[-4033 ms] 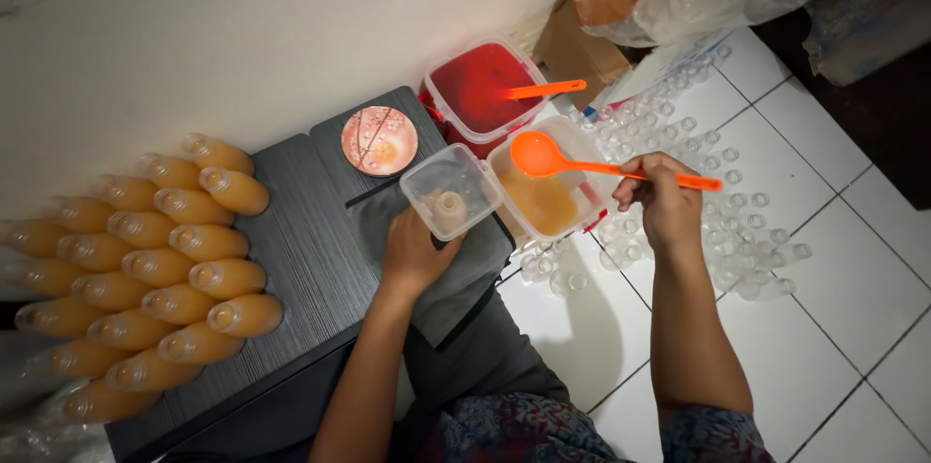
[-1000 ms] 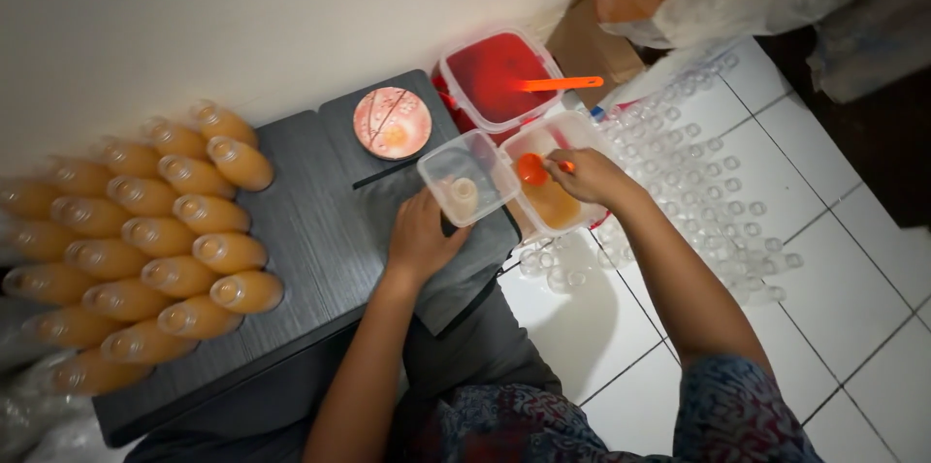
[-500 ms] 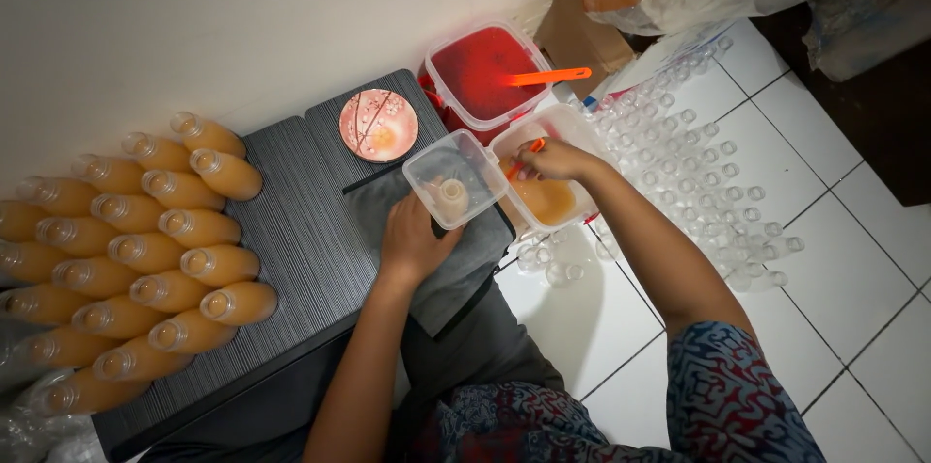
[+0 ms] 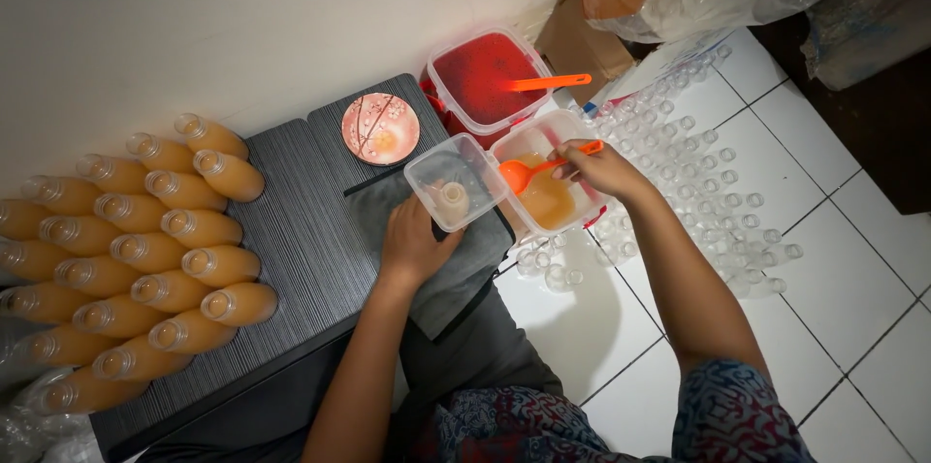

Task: The person scoops orange liquid from a large container using an orange ladle and pours it into small plastic bottles. They place each filled bottle onto a tray next to other filled bottles.

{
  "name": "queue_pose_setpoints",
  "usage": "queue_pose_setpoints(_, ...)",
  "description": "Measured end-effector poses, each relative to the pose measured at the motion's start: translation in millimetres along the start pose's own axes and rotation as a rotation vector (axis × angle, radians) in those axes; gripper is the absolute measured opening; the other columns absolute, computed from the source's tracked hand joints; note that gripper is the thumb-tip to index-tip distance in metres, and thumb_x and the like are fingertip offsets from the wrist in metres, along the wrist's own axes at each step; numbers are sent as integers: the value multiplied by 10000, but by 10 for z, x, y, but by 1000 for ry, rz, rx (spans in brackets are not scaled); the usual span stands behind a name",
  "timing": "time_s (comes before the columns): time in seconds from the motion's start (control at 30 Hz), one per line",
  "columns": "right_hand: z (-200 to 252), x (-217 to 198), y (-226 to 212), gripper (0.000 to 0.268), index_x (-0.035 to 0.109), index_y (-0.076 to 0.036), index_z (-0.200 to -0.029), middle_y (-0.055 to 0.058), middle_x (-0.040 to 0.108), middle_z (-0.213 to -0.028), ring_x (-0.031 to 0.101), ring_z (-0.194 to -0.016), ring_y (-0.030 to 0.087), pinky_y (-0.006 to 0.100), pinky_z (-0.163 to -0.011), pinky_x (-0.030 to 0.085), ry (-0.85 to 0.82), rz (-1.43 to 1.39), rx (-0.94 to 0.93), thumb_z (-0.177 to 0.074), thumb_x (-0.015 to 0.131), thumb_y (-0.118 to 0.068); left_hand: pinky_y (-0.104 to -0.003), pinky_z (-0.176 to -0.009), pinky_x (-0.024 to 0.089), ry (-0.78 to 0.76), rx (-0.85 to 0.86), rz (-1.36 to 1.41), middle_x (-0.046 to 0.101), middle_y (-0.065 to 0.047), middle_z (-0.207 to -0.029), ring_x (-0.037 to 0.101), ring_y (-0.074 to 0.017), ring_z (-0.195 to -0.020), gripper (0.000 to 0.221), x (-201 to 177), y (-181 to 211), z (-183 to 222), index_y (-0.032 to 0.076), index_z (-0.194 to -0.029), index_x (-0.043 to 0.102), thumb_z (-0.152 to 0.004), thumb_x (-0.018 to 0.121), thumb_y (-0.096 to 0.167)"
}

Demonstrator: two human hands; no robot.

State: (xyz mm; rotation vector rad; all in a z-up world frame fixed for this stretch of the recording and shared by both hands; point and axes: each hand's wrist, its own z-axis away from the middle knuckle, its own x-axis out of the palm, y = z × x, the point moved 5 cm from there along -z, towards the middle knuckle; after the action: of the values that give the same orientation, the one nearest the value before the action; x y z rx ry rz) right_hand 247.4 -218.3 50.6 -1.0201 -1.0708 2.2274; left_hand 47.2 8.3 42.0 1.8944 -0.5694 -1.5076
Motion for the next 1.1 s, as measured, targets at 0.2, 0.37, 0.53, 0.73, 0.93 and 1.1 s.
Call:
queue_pose_setpoints(0.2, 230, -114, 103, 331, 693, -44, -1104, 195, 714, -874, 697, -918, 273, 380, -871, 543, 98, -68, -96, -989, 487, -277, -496, -1037, 406, 11, 6, -24, 565, -177, -1209, 587, -351, -1135, 688, 36, -48, 11, 11, -1389, 436, -840, 710, 322)
queue_pose_setpoints(0.37, 430, -116, 213, 317, 685, -4, -1078, 214, 699, -823, 690, -862, 277, 364, -821, 548, 193, -153, -200, -998, 473, -226, -496, -1042, 402, 8, -6, 8, 571, -184, -1212, 587, -352, -1141, 691, 10, -19, 5, -2, -1388, 440, -835, 717, 305)
queue_pose_setpoints(0.53, 482, -154, 469, 337, 687, -18, -1055, 189, 694, -784, 692, -830, 246, 333, -804, 550, 272, -234, -285, -1031, 457, -263, -503, -1032, 414, 40, 9, 26, 582, -194, -1194, 595, -360, -1124, 678, 5, -23, 18, -9, -1377, 456, -834, 726, 295)
queue_pose_setpoints(0.73, 645, -248, 486, 360, 663, -31, -1005, 180, 660, -693, 665, -704, 228, 290, -736, 529, 427, -317, -386, -1020, 420, -297, -499, -1033, 411, 38, 33, 4, 584, -183, -1194, 592, -348, -1128, 667, 24, -51, 38, -4, -1379, 457, -847, 709, 308)
queue_pose_setpoints(0.93, 895, -354, 147, 404, 656, -30, -958, 200, 629, -645, 653, -664, 247, 263, -689, 484, 489, -335, -513, -997, 405, -344, -504, -1031, 411, 37, 23, 19, 591, -183, -1181, 597, -349, -1127, 656, 29, -60, 37, -7, -1353, 479, -836, 714, 323)
queue_pose_setpoints(1.1, 1098, -356, -307, 410, 624, -13, -896, 211, 606, -606, 661, -642, 243, 217, -649, 419, 500, -351, -668, -978, 404, -348, -512, -1029, 408, 49, 46, 50, 587, -186, -1190, 592, -356, -1132, 626, 50, -88, 33, -13, -1349, 479, -846, 706, 281)
